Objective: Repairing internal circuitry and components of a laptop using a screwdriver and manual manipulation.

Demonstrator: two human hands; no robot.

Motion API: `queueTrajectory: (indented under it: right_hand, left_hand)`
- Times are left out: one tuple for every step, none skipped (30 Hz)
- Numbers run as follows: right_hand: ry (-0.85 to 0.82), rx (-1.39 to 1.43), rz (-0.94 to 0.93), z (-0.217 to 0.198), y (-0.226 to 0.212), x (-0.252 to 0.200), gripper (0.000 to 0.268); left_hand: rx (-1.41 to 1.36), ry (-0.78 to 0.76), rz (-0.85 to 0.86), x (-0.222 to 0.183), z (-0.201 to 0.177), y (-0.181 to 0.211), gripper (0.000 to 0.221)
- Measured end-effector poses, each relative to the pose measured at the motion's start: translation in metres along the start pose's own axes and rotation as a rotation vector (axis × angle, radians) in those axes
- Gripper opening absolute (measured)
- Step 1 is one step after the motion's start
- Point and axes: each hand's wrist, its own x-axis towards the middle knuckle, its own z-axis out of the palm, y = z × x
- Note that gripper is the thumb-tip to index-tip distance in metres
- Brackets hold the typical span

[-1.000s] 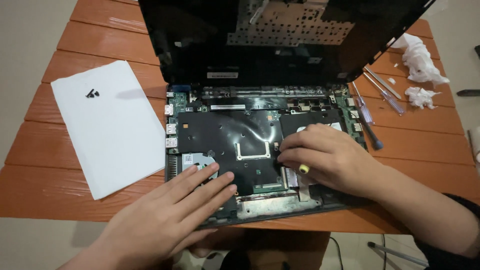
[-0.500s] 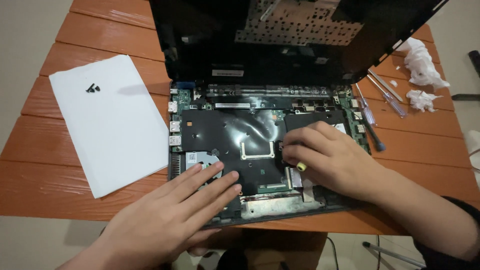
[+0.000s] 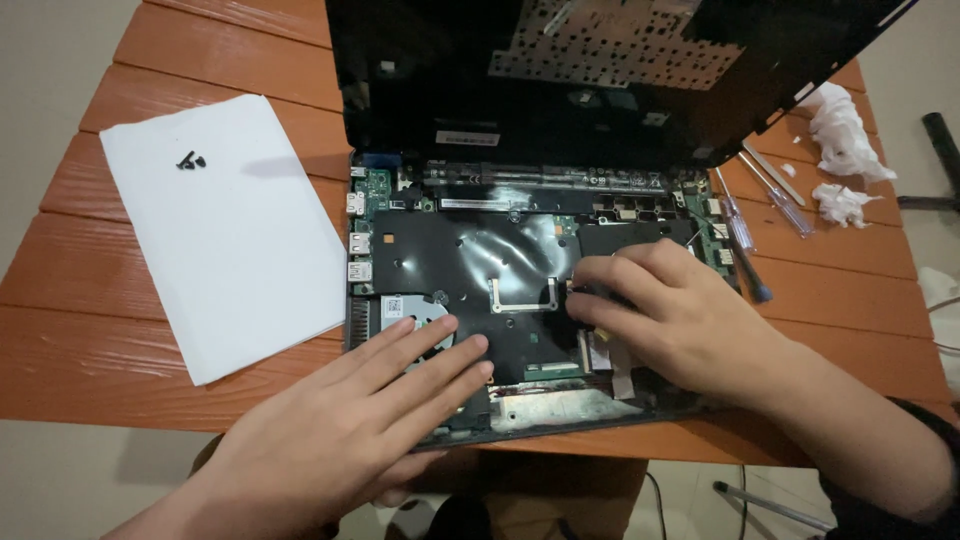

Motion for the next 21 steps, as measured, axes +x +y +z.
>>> queueTrajectory:
  right_hand:
    - [-0.003, -0.015, -0.012, 0.0009, 0.0002, -0.0008, 0.026]
    - [-0.004, -0.015, -0.012, 0.0006, 0.0005, -0.0006, 0.026]
    - [-0.002, -0.023, -0.008, 0.0005, 0.0006, -0.0005, 0.027]
    - [0.0, -0.031, -0.004, 0.0004, 0.0007, -0.0004, 0.029]
    - [0.0, -0.031, -0.004, -0.0006, 0.0001, 0.0009, 0.029]
    - [0.025, -0.018, 0.007, -0.0016, -0.0005, 0.0022, 0.025]
    - [0.051, -0.005, 0.019, -0.0027, -0.001, 0.0036, 0.023]
    - [0.05, -0.006, 0.019, -0.0019, -0.0008, 0.0045, 0.023]
    - [0.063, 0.027, 0.029, -0.001, -0.0005, 0.0056, 0.019]
    - [0.076, 0.059, 0.04, -0.0001, -0.0002, 0.0068, 0.015]
    - [0.075, 0.06, 0.038, 0.0003, 0.0005, 0.007, 0.015]
    - [0.07, 0.064, 0.036, 0.0008, 0.0013, 0.0073, 0.013]
    - [0.065, 0.068, 0.035, 0.0012, 0.002, 0.0076, 0.013]
    - [0.066, 0.068, 0.035, 0.0009, 0.002, 0.0071, 0.013]
    - [0.062, 0.072, 0.031, 0.0005, 0.002, 0.0064, 0.014]
    - [0.059, 0.076, 0.027, 0.0002, 0.002, 0.0057, 0.016]
    - [0.059, 0.075, 0.027, -0.0005, 0.0016, 0.0057, 0.016]
    - [0.064, 0.069, 0.021, -0.0012, 0.0013, 0.0057, 0.018]
    - [0.07, 0.062, 0.014, -0.002, 0.001, 0.0056, 0.021]
    - [0.069, 0.062, 0.014, -0.0024, 0.0008, 0.0063, 0.021]
    - [0.071, 0.08, 0.008, -0.0029, 0.0008, 0.0072, 0.025]
  left_hand:
    - [-0.003, -0.004, 0.003, 0.0, 0.0, -0.0001, 0.086]
    - [-0.005, -0.003, 0.002, 0.0002, 0.0004, 0.0002, 0.086]
    - [-0.002, 0.001, 0.004, 0.0004, 0.0007, 0.0002, 0.085]
    - [0.001, 0.005, 0.005, 0.0006, 0.001, 0.0002, 0.085]
    - [0.001, 0.005, 0.005, 0.0004, 0.0009, 0.0005, 0.085]
    - [-0.002, 0.006, -0.001, 0.0003, 0.0007, 0.0007, 0.084]
    - [-0.005, 0.007, -0.007, 0.0003, 0.0005, 0.0009, 0.083]
    - [-0.005, 0.008, -0.007, 0.0001, 0.0005, 0.0006, 0.083]
    - [-0.004, 0.006, -0.005, -0.0002, 0.0005, 0.0004, 0.083]
    - [-0.004, 0.005, -0.003, -0.0006, 0.0005, 0.0003, 0.083]
    - [-0.004, 0.005, -0.005, -0.0003, 0.0, 0.0007, 0.083]
    - [-0.005, 0.011, -0.006, -0.0001, -0.0006, 0.0011, 0.083]
    - [-0.006, 0.016, -0.006, 0.0002, -0.0012, 0.0011, 0.084]
    - [-0.005, 0.016, -0.007, 0.0, -0.001, 0.001, 0.084]
    - [-0.012, 0.015, -0.005, -0.0001, -0.0007, 0.0008, 0.084]
    - [-0.019, 0.015, -0.003, -0.0001, -0.0004, 0.0006, 0.084]
    - [-0.019, 0.015, -0.003, -0.0001, -0.0005, 0.0007, 0.084]
    - [-0.015, 0.014, -0.003, 0.0001, -0.0006, 0.0007, 0.082]
    - [-0.011, 0.013, -0.003, 0.0002, -0.0006, 0.0008, 0.081]
    - [-0.012, 0.014, -0.003, 0.0, -0.0001, 0.0008, 0.081]
    - [-0.005, 0.017, -0.005, -0.0002, 0.0004, 0.001, 0.082]
